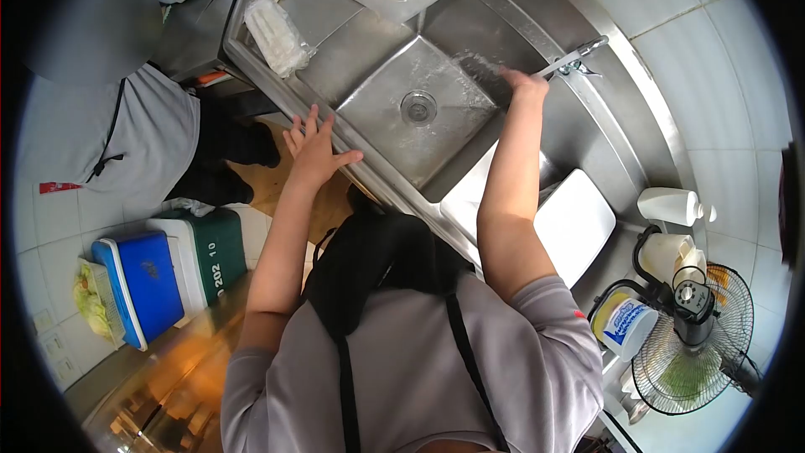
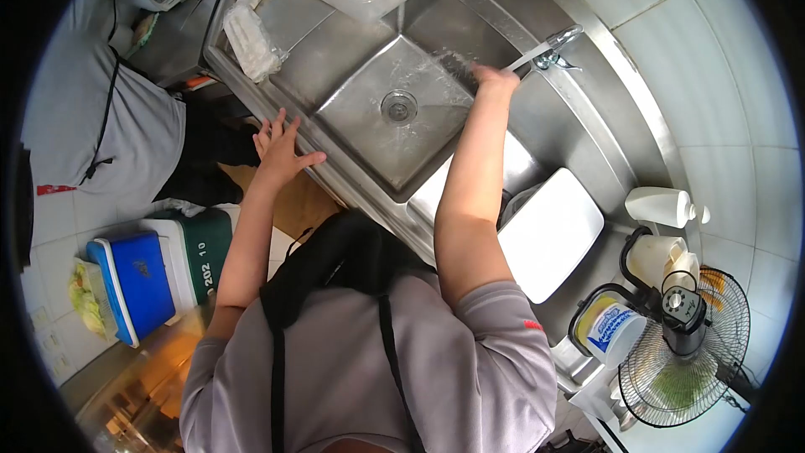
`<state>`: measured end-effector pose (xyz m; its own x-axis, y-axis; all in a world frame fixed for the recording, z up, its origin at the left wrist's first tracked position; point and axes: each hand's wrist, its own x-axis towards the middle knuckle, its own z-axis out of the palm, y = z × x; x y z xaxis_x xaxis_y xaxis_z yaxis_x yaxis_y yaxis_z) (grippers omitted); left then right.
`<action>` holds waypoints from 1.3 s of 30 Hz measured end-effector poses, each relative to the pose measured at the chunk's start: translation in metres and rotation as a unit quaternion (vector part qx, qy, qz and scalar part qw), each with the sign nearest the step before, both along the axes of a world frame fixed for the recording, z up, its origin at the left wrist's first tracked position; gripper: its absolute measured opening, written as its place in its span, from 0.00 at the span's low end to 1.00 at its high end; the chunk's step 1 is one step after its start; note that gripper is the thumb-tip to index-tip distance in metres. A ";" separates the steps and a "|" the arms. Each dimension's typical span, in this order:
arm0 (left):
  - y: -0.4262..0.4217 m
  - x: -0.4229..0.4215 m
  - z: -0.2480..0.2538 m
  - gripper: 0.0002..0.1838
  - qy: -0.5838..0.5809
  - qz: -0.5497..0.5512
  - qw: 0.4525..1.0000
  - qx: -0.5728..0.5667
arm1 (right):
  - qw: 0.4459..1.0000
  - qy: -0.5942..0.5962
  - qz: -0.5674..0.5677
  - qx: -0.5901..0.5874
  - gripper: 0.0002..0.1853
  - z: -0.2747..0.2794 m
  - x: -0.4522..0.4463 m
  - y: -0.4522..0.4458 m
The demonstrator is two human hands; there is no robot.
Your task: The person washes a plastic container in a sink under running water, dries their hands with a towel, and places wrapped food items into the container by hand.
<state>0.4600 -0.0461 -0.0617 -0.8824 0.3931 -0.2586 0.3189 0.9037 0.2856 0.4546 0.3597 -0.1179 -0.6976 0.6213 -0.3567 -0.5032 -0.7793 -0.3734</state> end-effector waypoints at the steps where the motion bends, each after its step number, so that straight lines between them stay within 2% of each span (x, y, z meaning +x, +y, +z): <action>1: 0.000 0.000 -0.001 0.53 0.002 0.002 1.000 0.001 | 0.999 -0.021 0.002 -0.042 0.31 0.001 -0.004 -0.006; 4: 0.000 0.000 0.001 0.54 -0.004 0.004 1.000 0.000 | 0.981 -0.083 0.006 -0.173 0.30 -0.004 -0.012 -0.022; 7: 0.001 0.000 0.000 0.53 0.007 -0.001 1.000 -0.021 | 0.941 -0.147 -0.002 -0.304 0.30 -0.023 -0.003 -0.026; 9: 0.002 0.002 -0.001 0.53 0.000 0.005 1.000 -0.013 | 0.965 -0.137 -0.008 -0.222 0.29 -0.053 0.004 -0.013; 11: 0.000 -0.002 0.001 0.53 0.003 0.009 1.000 -0.006 | 0.985 -0.106 -0.008 -0.132 0.28 -0.049 0.009 -0.014; 13: -0.001 0.001 -0.001 0.53 0.002 0.006 1.000 0.001 | 0.984 -0.136 -0.036 -0.105 0.27 -0.048 0.015 -0.010; 16: 0.000 0.001 -0.001 0.54 -0.001 0.008 1.000 0.006 | 0.961 -0.174 -0.064 -0.205 0.24 -0.048 0.010 0.008; 19: 0.000 0.001 0.000 0.54 -0.007 0.010 1.000 0.000 | 0.947 -0.128 -0.045 -0.291 0.24 -0.035 0.012 0.031; 23: 0.000 0.002 0.000 0.53 -0.002 0.008 1.000 0.005 | 0.989 -0.115 0.076 -0.056 0.22 -0.029 0.022 0.045; 24: -0.001 0.002 -0.001 0.53 0.003 0.008 1.000 0.006 | 0.986 -0.120 0.119 -0.001 0.17 -0.020 0.028 0.039; 27: -0.001 0.003 0.001 0.52 0.004 0.009 1.000 0.002 | 0.991 -0.093 -0.008 -0.091 0.11 -0.033 0.032 0.040; 28: 0.000 0.003 0.001 0.52 0.002 0.008 1.000 0.001 | 0.990 -0.075 -0.019 -0.115 0.10 -0.039 0.035 0.043; 31: 0.001 0.001 0.000 0.51 0.002 0.004 1.000 -0.006 | 0.985 -0.123 -0.097 -0.073 0.09 -0.050 0.031 0.023; 32: 0.001 0.001 0.000 0.52 0.002 0.003 1.000 -0.004 | 0.990 -0.134 -0.043 0.001 0.10 -0.053 0.030 0.007; 34: 0.000 0.001 -0.001 0.53 -0.001 0.000 1.000 -0.001 | 0.956 -0.269 0.023 0.112 0.11 -0.075 0.009 -0.040; 35: 0.000 0.001 -0.002 0.53 0.000 -0.004 1.000 -0.008 | 0.905 -0.339 0.171 0.193 0.10 -0.069 0.000 -0.075; 36: 0.000 0.000 -0.002 0.53 0.003 -0.009 1.000 -0.014 | 0.822 -0.396 0.313 0.265 0.10 -0.062 -0.012 -0.110; 37: 0.000 -0.001 -0.003 0.53 0.005 -0.013 1.000 -0.019 | 0.873 -0.312 0.346 0.141 0.11 -0.068 -0.023 -0.136; 39: 0.001 0.002 -0.001 0.51 0.012 -0.021 1.000 -0.018 | 0.815 -0.384 0.322 0.292 0.10 -0.095 -0.040 -0.138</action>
<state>0.4615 -0.0448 -0.0629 -0.8714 0.4208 -0.2524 0.3631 0.8989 0.2452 0.4150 0.2217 -0.2127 -0.6556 0.4352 -0.6171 0.4970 -0.3665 -0.7866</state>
